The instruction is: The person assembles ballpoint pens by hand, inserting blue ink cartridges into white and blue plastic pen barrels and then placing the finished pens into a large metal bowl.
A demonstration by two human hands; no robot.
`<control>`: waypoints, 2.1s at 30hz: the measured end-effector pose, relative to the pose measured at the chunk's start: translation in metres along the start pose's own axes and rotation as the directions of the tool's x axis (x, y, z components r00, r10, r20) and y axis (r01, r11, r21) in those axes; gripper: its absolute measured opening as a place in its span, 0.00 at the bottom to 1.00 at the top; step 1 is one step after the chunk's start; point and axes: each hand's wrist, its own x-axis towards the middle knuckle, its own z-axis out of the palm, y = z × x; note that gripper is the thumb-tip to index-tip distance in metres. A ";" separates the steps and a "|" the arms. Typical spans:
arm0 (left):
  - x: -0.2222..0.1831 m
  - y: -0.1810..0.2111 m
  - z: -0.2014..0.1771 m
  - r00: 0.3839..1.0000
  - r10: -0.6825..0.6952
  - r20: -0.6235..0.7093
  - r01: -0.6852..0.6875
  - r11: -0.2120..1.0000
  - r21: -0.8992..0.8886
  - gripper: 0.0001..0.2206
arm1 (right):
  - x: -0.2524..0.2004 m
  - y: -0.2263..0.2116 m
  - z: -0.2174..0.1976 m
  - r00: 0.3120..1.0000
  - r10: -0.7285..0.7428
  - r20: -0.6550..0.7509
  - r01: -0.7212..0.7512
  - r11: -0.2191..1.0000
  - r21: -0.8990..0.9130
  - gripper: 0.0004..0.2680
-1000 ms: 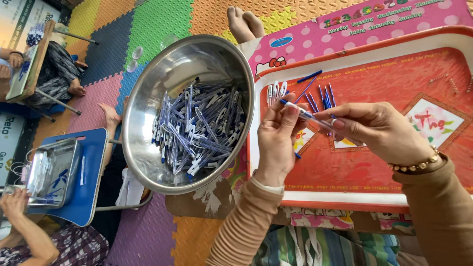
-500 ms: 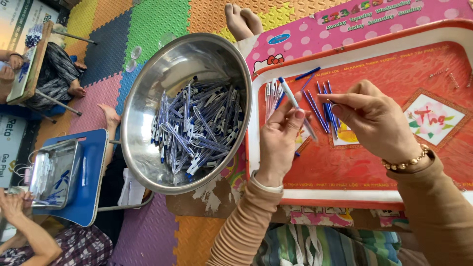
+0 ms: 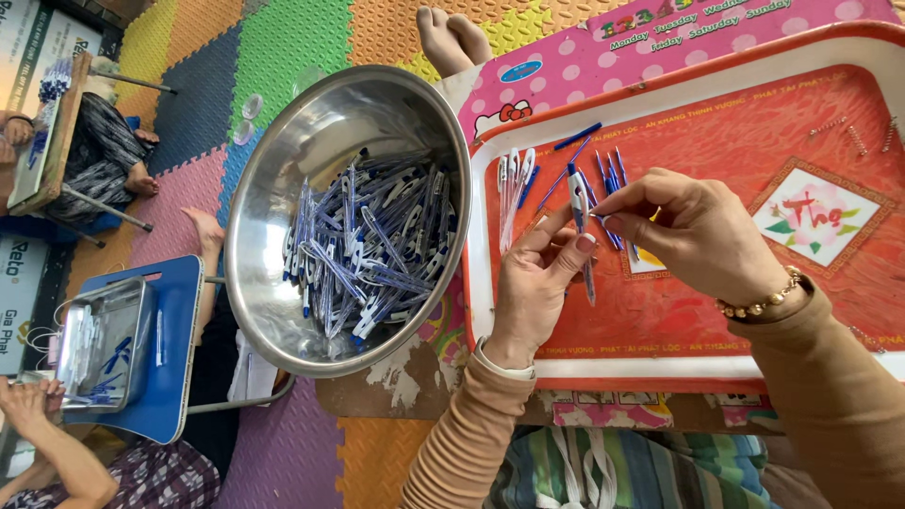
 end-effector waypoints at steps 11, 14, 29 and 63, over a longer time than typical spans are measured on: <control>-0.007 0.011 0.002 0.996 -0.080 0.046 0.079 0.997 0.026 0.25 | 0.000 0.003 0.000 0.999 -0.001 0.049 0.003 0.999 -0.034 0.04; -0.008 0.020 0.003 0.995 -0.071 0.070 0.070 0.997 0.017 0.25 | 0.001 -0.001 -0.006 0.996 -0.033 0.082 0.039 0.997 -0.064 0.04; -0.011 0.015 0.005 0.991 0.132 0.023 -0.131 0.918 0.376 0.20 | -0.004 0.017 0.016 0.986 -0.142 -0.084 0.112 0.952 -0.285 0.04; -0.008 0.065 -0.002 0.941 0.258 0.219 -0.338 0.676 0.655 0.12 | 0.007 0.019 -0.008 0.856 0.517 -0.011 -0.272 0.469 0.840 0.04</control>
